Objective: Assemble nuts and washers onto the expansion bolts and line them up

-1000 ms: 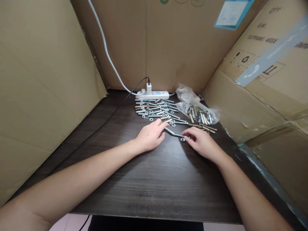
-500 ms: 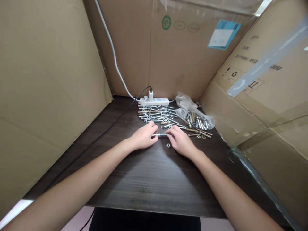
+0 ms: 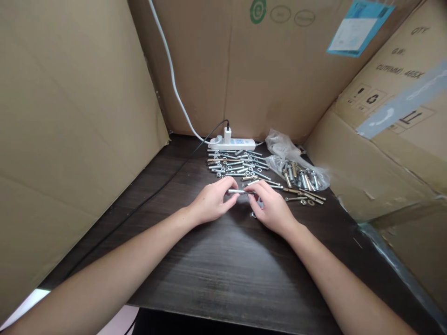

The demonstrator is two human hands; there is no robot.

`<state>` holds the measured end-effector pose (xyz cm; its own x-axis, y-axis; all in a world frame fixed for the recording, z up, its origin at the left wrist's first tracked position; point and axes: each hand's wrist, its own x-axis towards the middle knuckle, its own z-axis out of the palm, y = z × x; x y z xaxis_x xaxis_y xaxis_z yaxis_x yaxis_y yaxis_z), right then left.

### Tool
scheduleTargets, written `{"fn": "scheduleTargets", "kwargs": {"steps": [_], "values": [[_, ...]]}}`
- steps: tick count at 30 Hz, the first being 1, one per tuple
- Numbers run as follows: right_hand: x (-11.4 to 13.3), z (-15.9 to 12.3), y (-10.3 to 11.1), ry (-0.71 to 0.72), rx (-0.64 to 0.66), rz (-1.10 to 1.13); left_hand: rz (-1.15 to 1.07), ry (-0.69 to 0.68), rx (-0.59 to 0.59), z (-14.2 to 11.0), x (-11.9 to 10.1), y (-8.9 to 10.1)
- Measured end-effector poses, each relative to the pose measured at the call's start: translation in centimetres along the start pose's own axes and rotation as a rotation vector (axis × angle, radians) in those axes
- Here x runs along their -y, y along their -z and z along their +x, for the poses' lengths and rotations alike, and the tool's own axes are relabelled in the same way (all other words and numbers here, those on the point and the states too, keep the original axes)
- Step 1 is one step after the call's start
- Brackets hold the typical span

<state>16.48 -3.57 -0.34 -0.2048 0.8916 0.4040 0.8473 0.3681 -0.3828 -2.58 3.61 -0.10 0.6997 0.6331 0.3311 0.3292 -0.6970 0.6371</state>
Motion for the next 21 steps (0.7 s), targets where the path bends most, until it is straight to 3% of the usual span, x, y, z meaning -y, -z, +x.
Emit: {"fn": "scheduleTargets", "kwargs": {"steps": [12,21], "values": [[2.0,-0.4,-0.4,0.067,-0.053,0.131,-0.047,0.053,0.036,-0.2,-0.8,0.0],[0.8,-0.2,-0.1,0.020,-0.110,0.063,0.099,0.056,0.007,-0.1,-1.1,0.7]]}}
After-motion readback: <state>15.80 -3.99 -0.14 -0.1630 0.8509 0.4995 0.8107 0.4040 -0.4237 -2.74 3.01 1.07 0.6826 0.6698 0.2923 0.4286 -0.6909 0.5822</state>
